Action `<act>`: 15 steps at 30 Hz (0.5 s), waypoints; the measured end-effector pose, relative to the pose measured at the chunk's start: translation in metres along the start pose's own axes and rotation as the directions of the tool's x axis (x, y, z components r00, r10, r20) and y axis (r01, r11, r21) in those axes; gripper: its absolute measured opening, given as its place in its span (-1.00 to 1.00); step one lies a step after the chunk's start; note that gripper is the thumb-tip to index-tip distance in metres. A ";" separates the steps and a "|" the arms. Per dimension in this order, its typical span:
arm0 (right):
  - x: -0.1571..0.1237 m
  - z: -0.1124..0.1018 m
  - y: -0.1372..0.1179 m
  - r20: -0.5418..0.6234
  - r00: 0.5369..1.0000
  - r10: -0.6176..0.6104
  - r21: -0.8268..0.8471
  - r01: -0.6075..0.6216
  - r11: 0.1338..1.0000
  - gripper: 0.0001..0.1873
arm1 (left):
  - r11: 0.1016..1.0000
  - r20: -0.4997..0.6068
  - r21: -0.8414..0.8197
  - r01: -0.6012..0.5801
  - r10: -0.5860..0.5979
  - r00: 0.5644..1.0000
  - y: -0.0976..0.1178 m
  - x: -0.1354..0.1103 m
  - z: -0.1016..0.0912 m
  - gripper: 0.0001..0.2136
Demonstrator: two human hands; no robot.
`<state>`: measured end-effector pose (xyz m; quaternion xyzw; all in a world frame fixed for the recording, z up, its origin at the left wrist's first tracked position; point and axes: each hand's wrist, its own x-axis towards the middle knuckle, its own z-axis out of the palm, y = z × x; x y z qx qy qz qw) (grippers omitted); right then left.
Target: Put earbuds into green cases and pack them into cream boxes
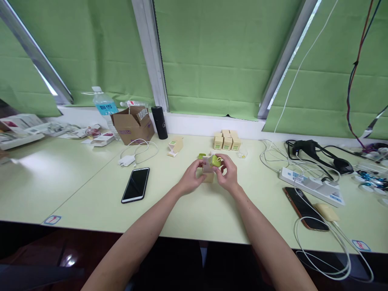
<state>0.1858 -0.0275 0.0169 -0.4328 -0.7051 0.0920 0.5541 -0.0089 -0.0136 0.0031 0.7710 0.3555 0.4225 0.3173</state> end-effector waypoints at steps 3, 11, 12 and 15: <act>0.000 -0.002 0.003 0.028 0.999 -0.016 -0.017 0.017 1.000 -0.60 | 0.997 -0.022 -0.048 0.060 -0.061 0.998 0.000 0.001 0.000 -0.67; 0.000 -0.002 0.000 0.168 0.986 -0.001 -0.126 0.022 0.992 -0.65 | 0.993 -0.050 -0.067 0.100 -0.103 0.993 0.000 0.002 0.002 -0.68; -0.001 -0.001 -0.001 0.191 0.981 -0.025 -0.147 0.054 0.988 -0.66 | 0.994 -0.058 -0.069 0.088 -0.092 0.994 0.000 0.001 0.003 -0.68; -0.001 0.001 -0.005 0.247 0.965 -0.089 -0.213 0.143 0.966 -0.69 | 0.995 -0.086 -0.073 0.064 -0.070 0.994 -0.001 0.001 0.004 -0.69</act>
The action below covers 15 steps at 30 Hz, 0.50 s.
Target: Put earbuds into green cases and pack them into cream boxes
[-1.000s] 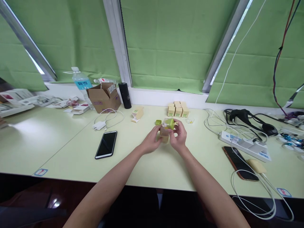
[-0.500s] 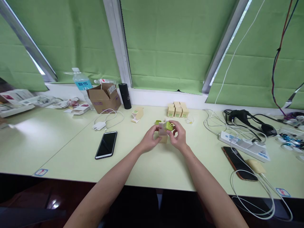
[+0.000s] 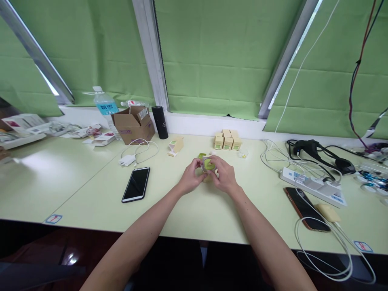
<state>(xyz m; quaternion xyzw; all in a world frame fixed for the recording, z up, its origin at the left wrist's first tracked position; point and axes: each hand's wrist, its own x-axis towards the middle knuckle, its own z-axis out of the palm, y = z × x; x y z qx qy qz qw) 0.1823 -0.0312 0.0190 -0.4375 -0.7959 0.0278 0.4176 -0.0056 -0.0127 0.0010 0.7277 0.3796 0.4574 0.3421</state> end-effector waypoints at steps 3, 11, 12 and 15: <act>0.000 0.001 -0.001 0.034 0.999 -0.015 -0.050 0.017 0.999 -0.72 | 1.000 -0.013 0.009 0.003 -0.002 1.000 -0.002 0.000 0.000 -0.70; 0.001 0.010 0.005 -0.024 0.998 0.060 0.062 -0.058 0.996 -0.79 | 1.000 -0.011 0.017 0.019 -0.019 1.000 -0.003 0.000 0.000 -0.69; 0.001 0.011 0.006 -0.049 0.996 0.077 0.084 -0.072 0.994 -0.78 | 1.000 -0.010 0.016 0.022 -0.021 1.000 -0.003 -0.001 -0.001 -0.69; 0.001 0.016 0.006 -0.127 0.983 0.132 0.162 -0.110 0.981 -0.80 | 0.999 0.001 0.004 0.033 -0.033 0.999 0.000 -0.001 -0.001 -0.69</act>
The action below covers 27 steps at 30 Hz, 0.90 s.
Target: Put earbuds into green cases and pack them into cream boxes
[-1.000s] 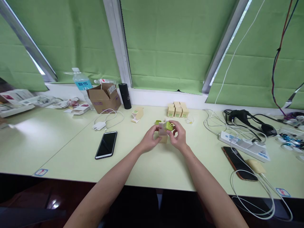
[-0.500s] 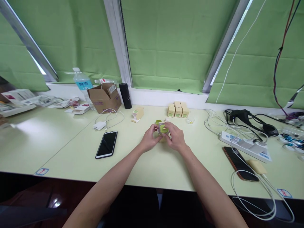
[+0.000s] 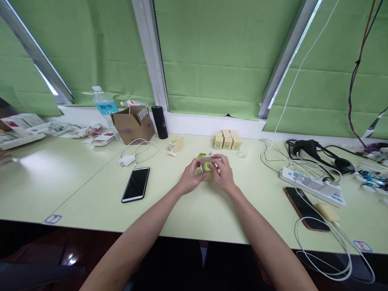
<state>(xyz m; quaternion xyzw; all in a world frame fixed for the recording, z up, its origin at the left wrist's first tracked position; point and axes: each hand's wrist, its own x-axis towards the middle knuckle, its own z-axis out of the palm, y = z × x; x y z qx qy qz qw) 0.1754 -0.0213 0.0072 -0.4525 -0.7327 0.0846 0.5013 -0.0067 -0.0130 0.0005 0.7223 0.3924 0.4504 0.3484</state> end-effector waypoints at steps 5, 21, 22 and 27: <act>-0.001 0.005 0.004 -0.066 0.993 0.097 0.039 -0.095 0.995 -0.85 | 0.999 0.012 -0.031 -0.012 0.012 1.000 0.003 -0.001 0.000 -0.70; 0.001 0.014 0.013 0.007 0.952 0.307 0.204 -0.302 0.931 -0.86 | 0.997 0.017 -0.073 -0.008 0.009 1.000 -0.002 0.000 0.002 -0.58; 0.002 0.014 0.013 0.010 0.950 0.312 0.233 -0.306 0.923 -0.83 | 0.997 0.018 -0.077 -0.011 0.012 1.000 -0.003 0.000 0.002 -0.58; 0.006 0.008 0.013 -0.036 0.931 0.363 0.453 -0.309 0.836 -0.67 | 0.993 0.014 -0.116 -0.007 0.009 1.000 -0.008 0.002 0.002 -0.54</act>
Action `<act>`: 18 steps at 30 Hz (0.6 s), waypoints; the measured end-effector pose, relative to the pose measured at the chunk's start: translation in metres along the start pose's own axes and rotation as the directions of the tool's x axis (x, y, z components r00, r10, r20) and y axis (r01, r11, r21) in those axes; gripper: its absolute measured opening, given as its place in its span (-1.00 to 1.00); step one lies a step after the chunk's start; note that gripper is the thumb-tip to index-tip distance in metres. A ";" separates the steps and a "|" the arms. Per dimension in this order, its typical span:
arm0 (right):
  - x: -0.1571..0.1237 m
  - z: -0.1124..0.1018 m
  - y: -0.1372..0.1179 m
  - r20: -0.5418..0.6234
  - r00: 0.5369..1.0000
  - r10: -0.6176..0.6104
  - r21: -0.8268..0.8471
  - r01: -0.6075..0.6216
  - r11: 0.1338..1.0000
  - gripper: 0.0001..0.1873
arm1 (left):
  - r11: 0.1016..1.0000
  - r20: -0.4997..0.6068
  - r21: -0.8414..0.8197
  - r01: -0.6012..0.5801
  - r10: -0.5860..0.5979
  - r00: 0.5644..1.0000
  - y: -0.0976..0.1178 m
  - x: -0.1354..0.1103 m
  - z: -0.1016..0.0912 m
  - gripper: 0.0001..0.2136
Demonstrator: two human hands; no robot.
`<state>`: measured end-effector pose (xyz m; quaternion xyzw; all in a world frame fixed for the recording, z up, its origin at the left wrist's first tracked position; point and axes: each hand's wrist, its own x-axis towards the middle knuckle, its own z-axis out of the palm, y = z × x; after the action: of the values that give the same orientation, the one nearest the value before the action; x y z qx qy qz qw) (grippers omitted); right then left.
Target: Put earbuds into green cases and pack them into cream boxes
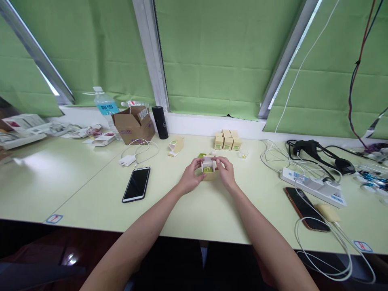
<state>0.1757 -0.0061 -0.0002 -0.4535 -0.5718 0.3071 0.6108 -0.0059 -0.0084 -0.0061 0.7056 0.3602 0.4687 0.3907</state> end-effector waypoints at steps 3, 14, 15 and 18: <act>0.002 -0.002 0.000 -0.041 0.998 0.039 0.096 -0.035 0.995 -0.70 | 1.000 -0.004 -0.026 -0.001 0.001 1.000 -0.002 0.001 0.001 -0.53; 0.003 0.000 0.007 -0.020 0.991 0.132 0.105 -0.129 0.986 -0.58 | 0.985 0.029 -0.142 -0.099 0.104 0.994 -0.008 0.002 -0.003 -0.58; 0.002 0.001 0.007 -0.012 0.991 0.136 0.103 -0.134 0.986 -0.57 | 0.980 0.011 -0.174 -0.092 0.095 0.995 -0.009 0.003 -0.002 -0.61; 0.001 0.002 0.007 0.006 0.991 0.136 0.092 -0.136 0.986 -0.55 | 0.963 -0.054 -0.269 -0.025 0.011 0.998 -0.013 0.006 0.000 -0.65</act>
<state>0.1746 -0.0020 -0.0060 -0.4631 -0.5245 0.3740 0.6088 -0.0065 0.0024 -0.0156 0.6367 0.2967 0.5350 0.4694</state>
